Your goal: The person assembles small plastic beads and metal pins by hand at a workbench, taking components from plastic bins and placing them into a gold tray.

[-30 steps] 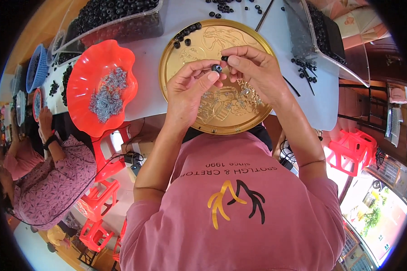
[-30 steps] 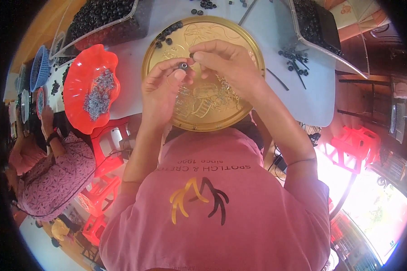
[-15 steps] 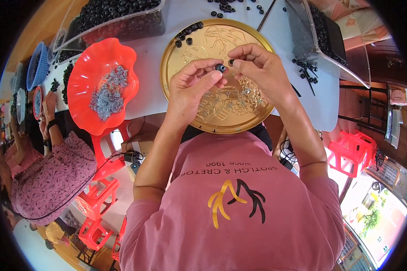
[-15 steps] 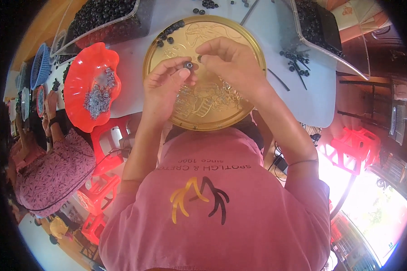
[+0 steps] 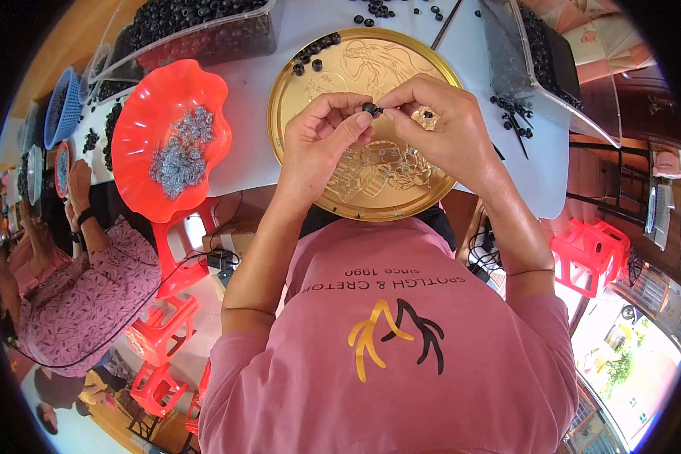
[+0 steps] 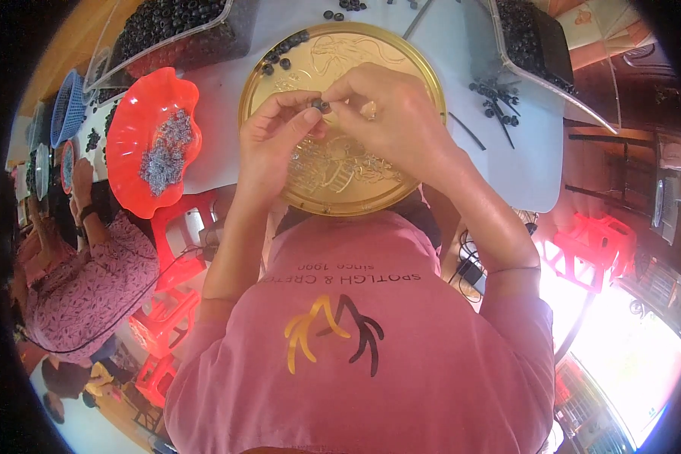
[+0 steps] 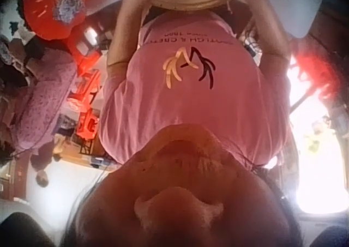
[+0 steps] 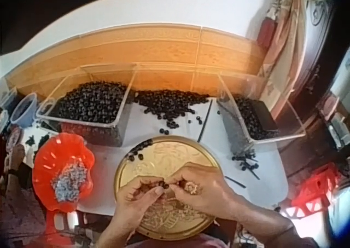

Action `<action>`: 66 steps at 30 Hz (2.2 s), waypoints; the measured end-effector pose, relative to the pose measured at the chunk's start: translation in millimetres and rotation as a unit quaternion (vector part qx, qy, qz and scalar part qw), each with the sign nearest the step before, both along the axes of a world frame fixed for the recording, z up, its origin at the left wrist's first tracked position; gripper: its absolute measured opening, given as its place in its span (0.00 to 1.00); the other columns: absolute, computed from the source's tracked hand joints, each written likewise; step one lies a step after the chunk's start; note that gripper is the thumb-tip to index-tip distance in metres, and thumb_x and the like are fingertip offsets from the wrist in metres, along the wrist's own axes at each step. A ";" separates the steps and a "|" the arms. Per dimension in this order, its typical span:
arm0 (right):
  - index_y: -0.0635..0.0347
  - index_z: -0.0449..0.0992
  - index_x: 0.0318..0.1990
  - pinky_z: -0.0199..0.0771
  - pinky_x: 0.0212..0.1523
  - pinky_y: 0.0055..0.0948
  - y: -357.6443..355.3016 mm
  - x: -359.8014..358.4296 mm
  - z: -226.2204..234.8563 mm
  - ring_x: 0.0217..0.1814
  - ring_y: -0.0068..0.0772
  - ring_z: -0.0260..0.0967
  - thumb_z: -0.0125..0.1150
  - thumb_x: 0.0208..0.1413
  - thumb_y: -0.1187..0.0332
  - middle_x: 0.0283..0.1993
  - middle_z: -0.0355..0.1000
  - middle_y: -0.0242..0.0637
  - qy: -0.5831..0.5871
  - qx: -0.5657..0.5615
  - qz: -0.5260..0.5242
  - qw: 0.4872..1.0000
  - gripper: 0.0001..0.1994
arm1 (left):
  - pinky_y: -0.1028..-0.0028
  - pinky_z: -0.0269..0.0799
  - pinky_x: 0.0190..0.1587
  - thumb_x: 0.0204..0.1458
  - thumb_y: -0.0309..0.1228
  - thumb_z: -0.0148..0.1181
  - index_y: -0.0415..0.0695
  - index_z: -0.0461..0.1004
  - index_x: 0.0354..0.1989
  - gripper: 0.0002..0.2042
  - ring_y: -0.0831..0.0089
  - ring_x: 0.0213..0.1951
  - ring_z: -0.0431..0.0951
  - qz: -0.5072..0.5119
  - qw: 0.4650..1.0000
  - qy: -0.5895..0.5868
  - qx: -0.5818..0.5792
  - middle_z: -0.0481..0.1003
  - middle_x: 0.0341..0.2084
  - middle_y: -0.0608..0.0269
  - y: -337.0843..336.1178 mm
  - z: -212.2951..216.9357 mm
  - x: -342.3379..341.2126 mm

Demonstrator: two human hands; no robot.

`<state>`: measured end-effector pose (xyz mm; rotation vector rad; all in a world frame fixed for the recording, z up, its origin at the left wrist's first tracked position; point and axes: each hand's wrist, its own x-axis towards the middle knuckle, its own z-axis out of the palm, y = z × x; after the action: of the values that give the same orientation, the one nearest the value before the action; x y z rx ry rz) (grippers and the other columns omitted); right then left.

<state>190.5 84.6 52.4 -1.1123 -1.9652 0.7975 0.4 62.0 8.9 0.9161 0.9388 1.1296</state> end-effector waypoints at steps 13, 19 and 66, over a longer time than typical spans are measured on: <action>0.63 0.75 0.36 0.74 0.34 0.32 -0.2 -1.6 6.6 0.33 0.37 0.75 0.61 0.51 0.72 0.34 0.75 0.41 -0.048 0.005 0.026 0.999 0.06 | 0.80 0.77 0.40 0.57 0.24 0.62 0.35 0.74 0.47 0.11 0.82 0.35 0.77 -0.006 0.999 0.036 0.006 0.77 0.34 0.65 1.2 0.4 0.2; 0.63 0.75 0.35 0.73 0.35 0.36 -2.0 -5.6 7.1 0.33 0.43 0.74 0.60 0.51 0.73 0.34 0.73 0.43 -0.066 -0.003 0.015 0.998 0.05 | 0.81 0.75 0.39 0.57 0.23 0.61 0.34 0.75 0.46 0.10 0.82 0.35 0.77 -0.006 0.998 0.056 0.006 0.77 0.34 0.65 1.2 -1.1 2.7; 0.61 0.78 0.41 0.77 0.40 0.31 -3.4 -5.6 -16.4 0.36 0.35 0.78 0.61 0.53 0.68 0.34 0.79 0.40 0.002 -0.093 -0.072 0.993 0.10 | 0.77 0.74 0.41 0.53 0.20 0.62 0.36 0.77 0.45 0.11 0.76 0.37 0.79 0.029 0.930 0.304 0.202 0.78 0.34 0.60 -5.7 2.9 11.5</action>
<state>184.9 81.3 36.1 -1.3436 -1.8117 0.9174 11.9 56.3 11.8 1.6459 1.2577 1.1275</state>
